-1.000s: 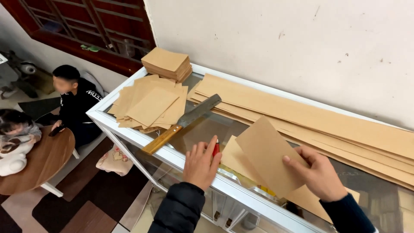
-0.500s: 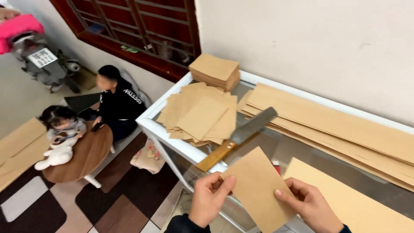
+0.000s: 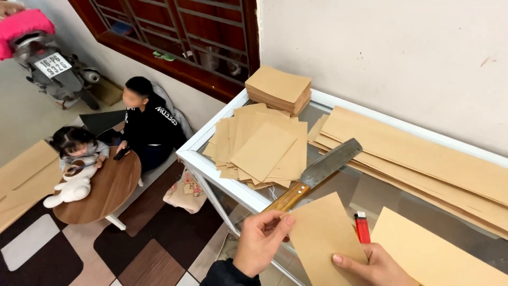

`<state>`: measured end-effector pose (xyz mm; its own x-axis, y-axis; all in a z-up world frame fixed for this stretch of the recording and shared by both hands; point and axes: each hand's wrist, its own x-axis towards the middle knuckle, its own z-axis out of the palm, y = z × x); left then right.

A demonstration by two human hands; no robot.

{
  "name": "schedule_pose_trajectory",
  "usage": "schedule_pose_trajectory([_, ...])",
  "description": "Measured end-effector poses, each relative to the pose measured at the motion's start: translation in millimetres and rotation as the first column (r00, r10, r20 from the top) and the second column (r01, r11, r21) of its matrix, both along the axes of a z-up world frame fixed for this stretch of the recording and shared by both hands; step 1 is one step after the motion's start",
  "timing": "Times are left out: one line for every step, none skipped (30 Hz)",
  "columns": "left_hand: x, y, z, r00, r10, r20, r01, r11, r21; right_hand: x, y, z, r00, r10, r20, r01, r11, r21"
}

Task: Folding and cutting long strips of brown paper to create bags or envelopes on a glass workbench.

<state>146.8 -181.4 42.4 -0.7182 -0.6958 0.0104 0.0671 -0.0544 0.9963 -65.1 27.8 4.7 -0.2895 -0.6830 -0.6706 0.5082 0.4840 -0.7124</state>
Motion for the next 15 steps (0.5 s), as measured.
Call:
schedule_pose_trajectory([-6, 0, 0, 1.000, 0.001, -0.011, -0.001, 1.000, 0.020, -7, 2, 1, 0.996, 0.012, -0.086, -0.010, 1.000, 0.024])
schedule_pose_trajectory([-12, 1, 1, 1.000, 0.003, -0.022, -0.002, 0.999, 0.039, -13, 5, 1, 0.985, 0.025, -0.170, -0.018, 0.999, 0.048])
schedule_pose_trajectory([-16, 2, 4, 1.000, 0.006, -0.023, -0.005, 0.999, 0.041, -19, 9, 3, 0.985, 0.029, -0.171, -0.020, 0.999, 0.050])
schedule_pose_trajectory([-21, 3, 7, 1.000, -0.004, -0.022, 0.004, 1.000, 0.007, -24, 12, 4, 0.983, 0.038, -0.180, -0.029, 0.998, 0.053])
schedule_pose_trajectory([-25, 4, 11, 1.000, -0.013, -0.022, 0.012, 1.000, -0.028, -31, 15, 5, 0.981, 0.048, -0.190, -0.038, 0.998, 0.055])
schedule_pose_trajectory([-31, 7, 13, 1.000, -0.010, -0.025, 0.009, 1.000, -0.027, -33, 17, 11, 0.980, 0.051, -0.193, -0.041, 0.998, 0.055])
schedule_pose_trajectory([-36, 10, 15, 0.999, 0.006, -0.031, -0.007, 0.999, -0.032, -35, 17, 17, 0.985, 0.030, -0.171, -0.020, 0.998, 0.061])
schedule_pose_trajectory([-42, 12, 17, 0.999, 0.021, -0.038, -0.022, 0.999, -0.037, -37, 18, 22, 0.989, 0.008, -0.149, 0.002, 0.998, 0.067])
schedule_pose_trajectory([-45, 14, 19, 0.999, 0.025, -0.037, -0.026, 0.999, -0.039, -39, 19, 26, 0.989, 0.012, -0.148, -0.002, 0.998, 0.065])
schedule_pose_trajectory([-48, 15, 20, 0.999, 0.022, -0.030, -0.024, 0.997, -0.077, -42, 20, 29, 0.989, -0.001, -0.151, 0.009, 0.998, 0.054])
schedule_pose_trajectory([-51, 16, 22, 0.999, 0.021, -0.024, -0.024, 0.993, -0.114, -45, 20, 33, 0.988, -0.012, -0.156, 0.019, 0.999, 0.044])
schedule_pose_trajectory([-50, 15, 22, 0.999, 0.027, -0.024, -0.029, 0.993, -0.114, -47, 22, 38, 0.988, -0.006, -0.155, 0.013, 0.999, 0.045])
schedule_pose_trajectory([-52, 13, 24, 0.993, 0.097, 0.074, -0.069, 0.944, -0.321, -50, 23, 43, 0.984, -0.069, -0.163, 0.083, 0.993, 0.082])
schedule_pose_trajectory([-53, 10, 25, 0.970, 0.187, 0.154, -0.082, 0.852, -0.516, -54, 24, 48, 0.976, -0.130, -0.173, 0.152, 0.981, 0.119])
schedule_pose_trajectory([-56, 6, 17, 0.970, 0.186, 0.156, -0.080, 0.853, -0.516, -47, 21, 73, 0.977, -0.130, -0.171, 0.152, 0.981, 0.120])
